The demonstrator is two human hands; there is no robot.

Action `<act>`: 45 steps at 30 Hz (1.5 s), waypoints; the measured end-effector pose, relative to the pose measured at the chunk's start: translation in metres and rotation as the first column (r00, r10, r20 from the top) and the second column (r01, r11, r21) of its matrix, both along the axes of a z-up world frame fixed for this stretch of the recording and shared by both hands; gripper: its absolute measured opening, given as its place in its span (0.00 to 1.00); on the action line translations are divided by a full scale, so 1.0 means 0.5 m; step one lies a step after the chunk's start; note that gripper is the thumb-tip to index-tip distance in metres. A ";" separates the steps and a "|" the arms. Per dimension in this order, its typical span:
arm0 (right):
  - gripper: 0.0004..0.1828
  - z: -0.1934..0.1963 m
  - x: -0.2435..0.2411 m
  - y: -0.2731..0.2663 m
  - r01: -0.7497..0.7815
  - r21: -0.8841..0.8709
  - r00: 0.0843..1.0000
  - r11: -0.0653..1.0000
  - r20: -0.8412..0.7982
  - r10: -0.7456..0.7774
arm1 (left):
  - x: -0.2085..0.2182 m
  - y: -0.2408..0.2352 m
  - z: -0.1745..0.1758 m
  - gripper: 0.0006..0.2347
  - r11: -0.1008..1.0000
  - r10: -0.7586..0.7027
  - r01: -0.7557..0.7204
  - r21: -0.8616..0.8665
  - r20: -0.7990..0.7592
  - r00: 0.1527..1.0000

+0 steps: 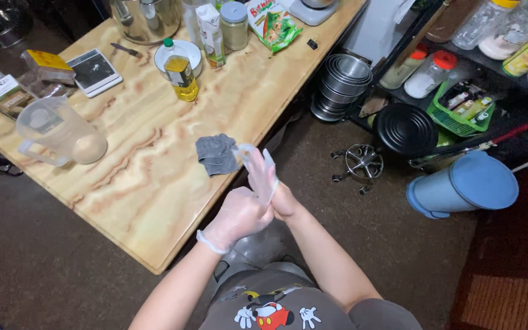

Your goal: The recorder puts on disposable gloves and reads a handwritten recipe from a notebook in a kitchen environment.

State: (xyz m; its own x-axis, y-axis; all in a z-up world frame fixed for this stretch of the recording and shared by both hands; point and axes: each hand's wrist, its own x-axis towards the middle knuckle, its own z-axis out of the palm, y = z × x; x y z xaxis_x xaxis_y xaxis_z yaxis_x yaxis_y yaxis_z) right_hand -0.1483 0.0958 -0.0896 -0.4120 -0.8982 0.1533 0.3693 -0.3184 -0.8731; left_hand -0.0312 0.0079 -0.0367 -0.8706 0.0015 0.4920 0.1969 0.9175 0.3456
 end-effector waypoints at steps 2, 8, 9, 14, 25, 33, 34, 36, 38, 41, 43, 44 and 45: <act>0.49 -0.018 0.003 -0.005 0.028 -0.003 0.998 1.000 0.050 -0.028 | 0.009 -0.001 -0.008 0.09 0.999 -0.045 0.045 0.010 -0.030 0.999; 0.45 0.017 -0.013 -0.026 0.164 -0.136 0.979 0.977 -0.103 -0.178 | -0.026 -0.004 -0.013 0.11 0.998 -0.008 0.015 0.058 -0.107 0.994; 0.43 0.012 -0.015 -0.032 0.189 -0.149 0.969 0.971 -0.134 -0.209 | -0.029 -0.002 -0.009 0.11 0.993 0.113 -0.109 0.054 -0.072 0.991; 0.39 0.002 -0.045 -0.026 0.265 -0.117 0.964 0.957 0.012 -0.266 | -0.076 0.009 0.034 0.12 0.935 0.338 -0.344 -0.088 -0.083 0.938; 0.29 -0.105 -0.129 -0.025 0.470 -0.243 0.867 0.849 0.309 -0.392 | -0.137 -0.004 -0.084 0.13 0.952 0.197 -0.158 -0.263 0.129 0.972; 0.22 -0.147 -0.151 -0.046 0.625 0.073 0.775 0.777 0.063 -0.629 | -0.143 -0.004 -0.068 0.15 0.956 -0.061 0.070 -0.285 0.039 0.997; 0.22 -0.141 -0.151 -0.047 0.621 0.072 0.778 0.781 0.062 -0.625 | -0.144 -0.005 -0.074 0.15 0.956 -0.056 0.065 -0.285 0.039 0.998; 0.25 -0.126 -0.153 -0.053 0.632 0.066 0.775 0.772 -0.048 -0.630 | -0.147 -0.009 -0.085 0.15 0.961 -0.041 0.044 -0.274 0.016 0.999; 0.27 -0.092 -0.159 -0.062 0.646 -0.009 0.744 0.763 -0.217 -0.632 | -0.148 -0.016 -0.092 0.14 0.967 -0.043 0.042 -0.251 0.001 0.999; 0.36 -0.087 -0.173 -0.084 0.708 0.153 0.672 0.690 -0.448 -0.590 | -0.147 -0.019 -0.103 0.15 0.977 -0.042 0.043 -0.209 0.010 0.999; 0.42 -0.077 -0.172 -0.086 0.739 0.369 0.667 0.563 -0.514 -0.539 | -0.149 -0.019 -0.104 0.16 0.981 -0.035 0.040 -0.189 0.029 0.999; 0.38 -0.064 -0.160 -0.083 0.698 0.285 0.704 0.657 -0.442 -0.556 | -0.147 -0.022 -0.105 0.16 0.988 -0.032 0.036 -0.152 0.027 0.999; 0.34 -0.052 -0.147 -0.080 0.653 0.188 0.739 0.734 -0.370 -0.562 | -0.145 -0.025 -0.106 0.16 0.993 -0.028 0.031 -0.115 0.026 0.999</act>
State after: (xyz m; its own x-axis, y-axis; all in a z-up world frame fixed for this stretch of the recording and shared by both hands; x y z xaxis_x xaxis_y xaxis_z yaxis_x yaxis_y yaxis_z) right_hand -0.2217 0.0557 -0.1158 -0.8653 -0.4861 0.1227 -0.0796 -0.1086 -0.9909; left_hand -0.1038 -0.0048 -0.0898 -0.8811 0.0832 0.4656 0.2174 0.9455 0.2425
